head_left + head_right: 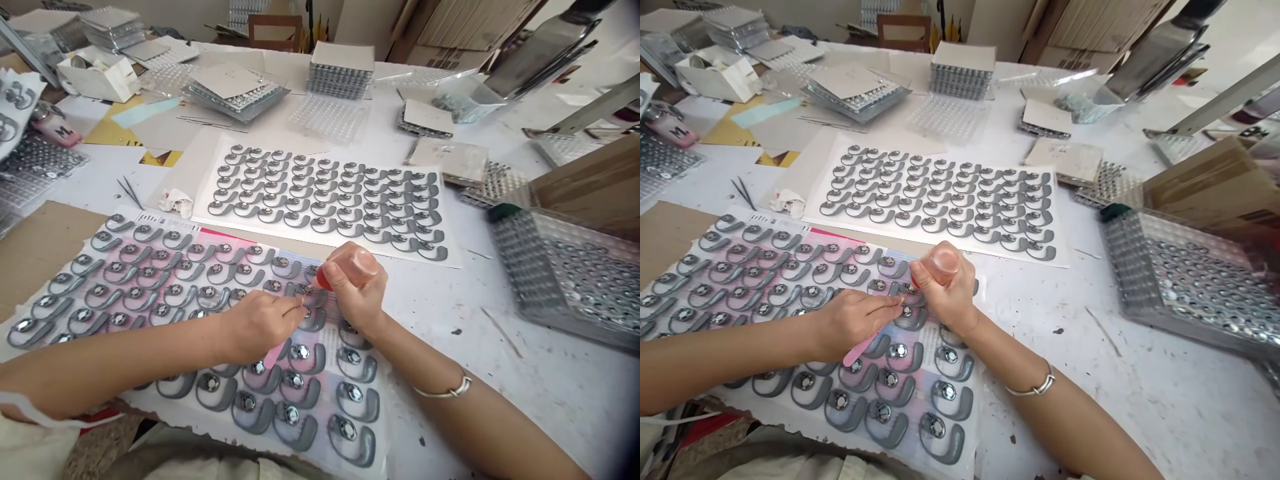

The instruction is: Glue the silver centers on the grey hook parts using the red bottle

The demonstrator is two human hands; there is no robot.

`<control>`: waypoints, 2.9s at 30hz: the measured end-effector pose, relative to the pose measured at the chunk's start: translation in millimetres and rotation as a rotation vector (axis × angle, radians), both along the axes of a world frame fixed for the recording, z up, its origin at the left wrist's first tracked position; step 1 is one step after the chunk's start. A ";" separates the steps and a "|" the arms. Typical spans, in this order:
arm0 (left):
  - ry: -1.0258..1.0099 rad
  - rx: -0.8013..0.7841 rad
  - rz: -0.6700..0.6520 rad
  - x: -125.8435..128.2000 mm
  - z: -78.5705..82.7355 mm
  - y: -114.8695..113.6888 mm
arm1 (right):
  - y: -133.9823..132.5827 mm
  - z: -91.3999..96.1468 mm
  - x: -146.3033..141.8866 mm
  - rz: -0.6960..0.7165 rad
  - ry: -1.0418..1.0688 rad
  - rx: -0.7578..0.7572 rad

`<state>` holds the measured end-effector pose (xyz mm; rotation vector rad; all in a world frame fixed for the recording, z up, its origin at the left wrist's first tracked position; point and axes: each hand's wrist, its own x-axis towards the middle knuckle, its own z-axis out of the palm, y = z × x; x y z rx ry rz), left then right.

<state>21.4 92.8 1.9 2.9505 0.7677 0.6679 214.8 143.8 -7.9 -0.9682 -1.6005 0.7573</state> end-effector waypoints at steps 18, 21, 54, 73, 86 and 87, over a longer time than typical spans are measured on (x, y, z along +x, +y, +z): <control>0.081 0.124 0.048 6.4 -2.7 -3.9 | -0.4 -5.8 -1.2 0.014 -0.048 0.063; 0.075 0.123 0.049 6.5 -4.0 -4.2 | -0.1 -4.8 -1.3 0.011 -0.074 0.114; 0.081 0.126 0.038 7.8 -4.5 -5.5 | 1.2 -6.0 -0.5 -0.016 -0.049 0.107; 0.060 0.154 0.057 7.6 -5.3 -5.9 | 0.6 -4.8 -1.4 -0.009 -0.034 0.183; 0.043 0.150 0.034 6.6 -1.6 -5.4 | 1.6 -7.7 0.2 -0.039 -0.072 0.208; 0.039 0.148 0.040 6.9 -1.4 -5.4 | 1.6 -7.7 0.3 -0.041 -0.079 0.223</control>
